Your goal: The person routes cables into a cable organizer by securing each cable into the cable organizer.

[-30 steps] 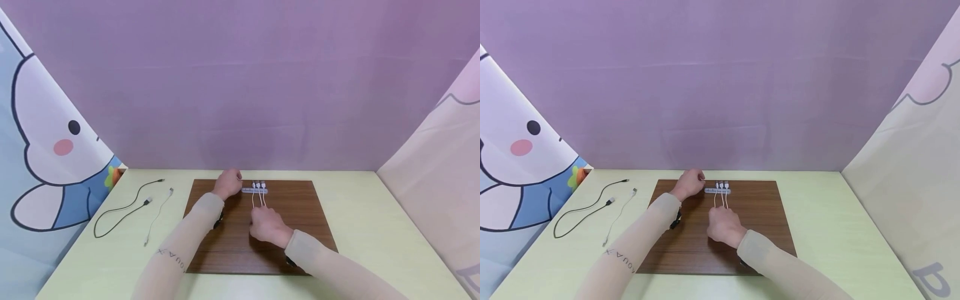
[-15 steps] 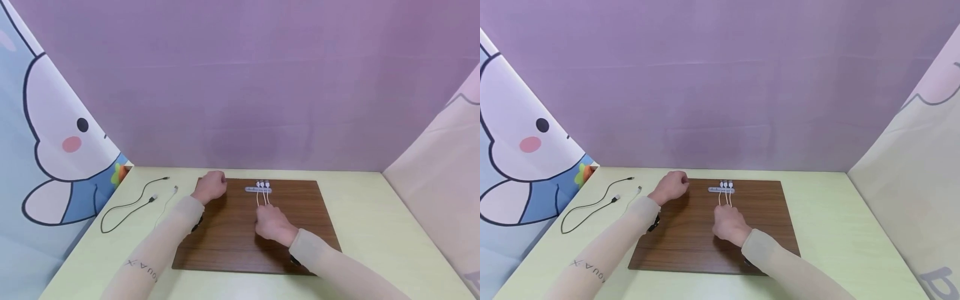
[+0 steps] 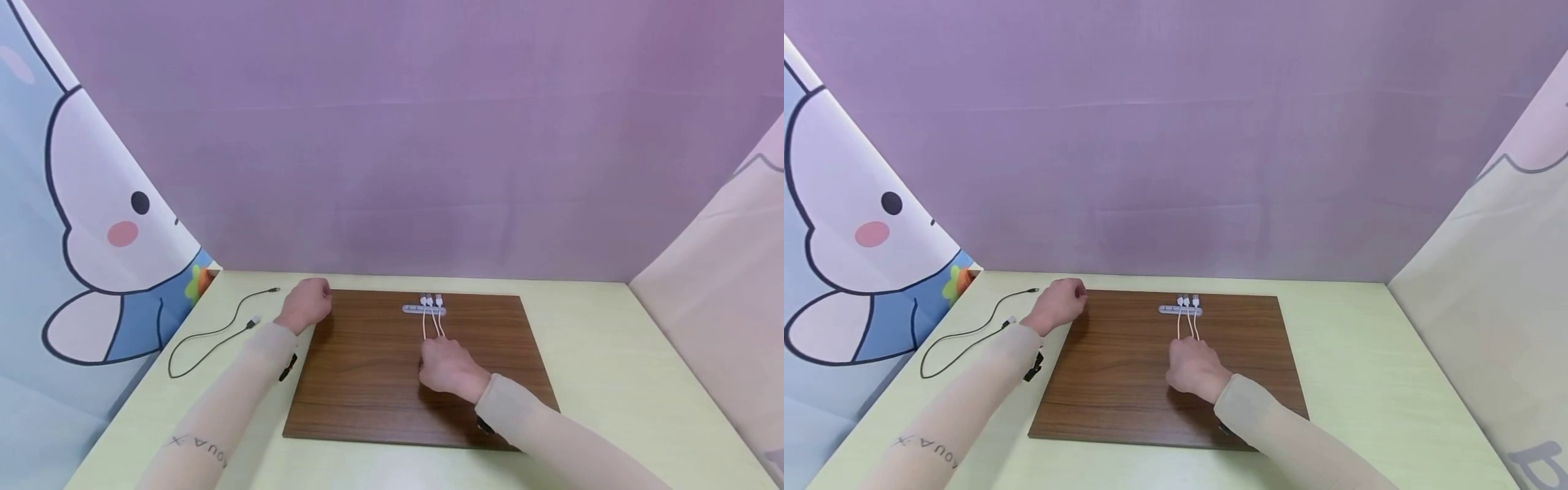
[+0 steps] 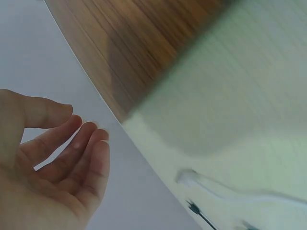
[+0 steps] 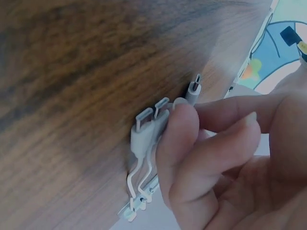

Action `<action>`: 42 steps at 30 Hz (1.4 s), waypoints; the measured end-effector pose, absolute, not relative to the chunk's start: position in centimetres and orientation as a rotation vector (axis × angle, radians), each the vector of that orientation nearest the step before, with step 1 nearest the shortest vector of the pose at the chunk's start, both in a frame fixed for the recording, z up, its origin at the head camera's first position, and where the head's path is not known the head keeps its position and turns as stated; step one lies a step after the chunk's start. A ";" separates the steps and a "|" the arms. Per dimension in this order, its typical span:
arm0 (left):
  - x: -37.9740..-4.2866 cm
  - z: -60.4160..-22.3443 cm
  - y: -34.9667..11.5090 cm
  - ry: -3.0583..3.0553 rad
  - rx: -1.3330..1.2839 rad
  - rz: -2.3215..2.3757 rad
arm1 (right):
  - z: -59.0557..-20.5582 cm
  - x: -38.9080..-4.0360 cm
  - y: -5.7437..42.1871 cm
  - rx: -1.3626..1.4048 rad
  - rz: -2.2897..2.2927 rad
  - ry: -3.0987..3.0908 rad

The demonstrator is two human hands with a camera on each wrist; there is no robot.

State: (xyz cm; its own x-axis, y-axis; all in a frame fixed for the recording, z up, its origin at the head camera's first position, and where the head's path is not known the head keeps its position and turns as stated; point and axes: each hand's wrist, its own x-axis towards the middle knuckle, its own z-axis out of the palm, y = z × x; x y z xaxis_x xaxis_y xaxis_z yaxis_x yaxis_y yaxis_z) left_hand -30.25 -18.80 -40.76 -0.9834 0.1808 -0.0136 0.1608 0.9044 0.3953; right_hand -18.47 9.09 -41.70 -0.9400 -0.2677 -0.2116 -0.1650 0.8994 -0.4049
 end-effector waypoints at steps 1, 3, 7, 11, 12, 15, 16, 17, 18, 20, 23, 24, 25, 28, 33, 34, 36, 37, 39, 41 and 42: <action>-30.4 -40.8 -19.2 3.020 0.262 0.617 | -41.7 -18.5 9.1 -0.330 -0.563 2.800; -30.6 -40.9 -20.1 3.028 0.244 0.620 | -41.6 -18.5 9.2 -0.340 -0.562 2.796; -31.0 -41.0 -21.7 3.048 0.211 0.618 | -41.7 -18.6 9.2 -0.366 -0.549 2.794; -31.2 -41.2 -23.0 3.057 0.183 0.612 | -41.7 -18.6 9.3 -0.385 -0.541 2.793; -31.3 -41.3 -23.3 3.058 0.174 0.608 | -41.7 -18.6 9.3 -0.389 -0.538 2.791; -31.3 -41.5 -24.0 3.062 0.161 0.597 | -41.7 -18.6 9.3 -0.399 -0.527 2.791; -31.4 -41.5 -24.1 3.063 0.159 0.594 | -41.7 -18.6 9.3 -0.401 -0.520 2.792; -31.4 -41.6 -24.3 3.063 0.155 0.591 | -41.7 -18.6 9.3 -0.405 -0.516 2.796; -31.4 -41.7 -24.4 3.061 0.148 0.587 | -41.8 -18.6 9.3 -0.407 -0.512 2.797; -31.4 -41.8 -24.6 3.056 0.140 0.579 | -41.8 -18.6 9.3 -0.415 -0.505 2.803; -31.4 -42.1 -24.9 3.039 0.116 0.568 | -41.7 -18.6 9.4 -0.427 -0.509 2.807; -31.4 -42.2 -25.0 3.031 0.108 0.562 | -41.7 -18.6 9.4 -0.428 -0.509 2.805; -31.4 -42.3 -25.0 3.024 0.102 0.560 | -41.7 -18.6 9.4 -0.429 -0.509 2.805; -31.3 -42.6 -25.2 2.997 0.081 0.557 | -41.7 -18.7 9.4 -0.430 -0.505 2.806; -31.1 -43.0 -25.3 2.961 0.062 0.554 | -41.7 -18.7 9.4 -0.428 -0.516 2.805; -31.1 -43.1 -25.3 2.960 0.061 0.553 | -41.7 -18.7 9.4 -0.429 -0.523 2.802; -31.1 -43.2 -25.3 2.959 0.066 0.550 | -41.7 -18.7 9.4 -0.429 -0.532 2.796; -31.1 -43.3 -25.3 2.958 0.069 0.555 | -41.7 -18.7 9.4 -0.431 -0.538 2.793; -31.1 -43.3 -25.3 2.952 0.082 0.567 | -41.7 -18.7 9.4 -0.435 -0.548 2.788; -31.1 -43.4 -25.1 2.942 0.096 0.582 | -41.7 -18.7 9.5 -0.437 -0.554 2.785; -31.1 -43.4 -25.1 2.938 0.105 0.586 | -41.7 -18.7 9.5 -0.438 -0.557 2.783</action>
State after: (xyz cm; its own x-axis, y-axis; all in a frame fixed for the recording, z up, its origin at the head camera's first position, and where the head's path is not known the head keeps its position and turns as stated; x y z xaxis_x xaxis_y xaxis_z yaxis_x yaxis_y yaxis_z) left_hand -31.14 -25.07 -43.35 -0.9872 0.0964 -0.1267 0.0404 0.9215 0.3864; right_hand -18.67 9.52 -41.70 -0.9181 -0.3421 -0.2000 -0.2388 0.8804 -0.4097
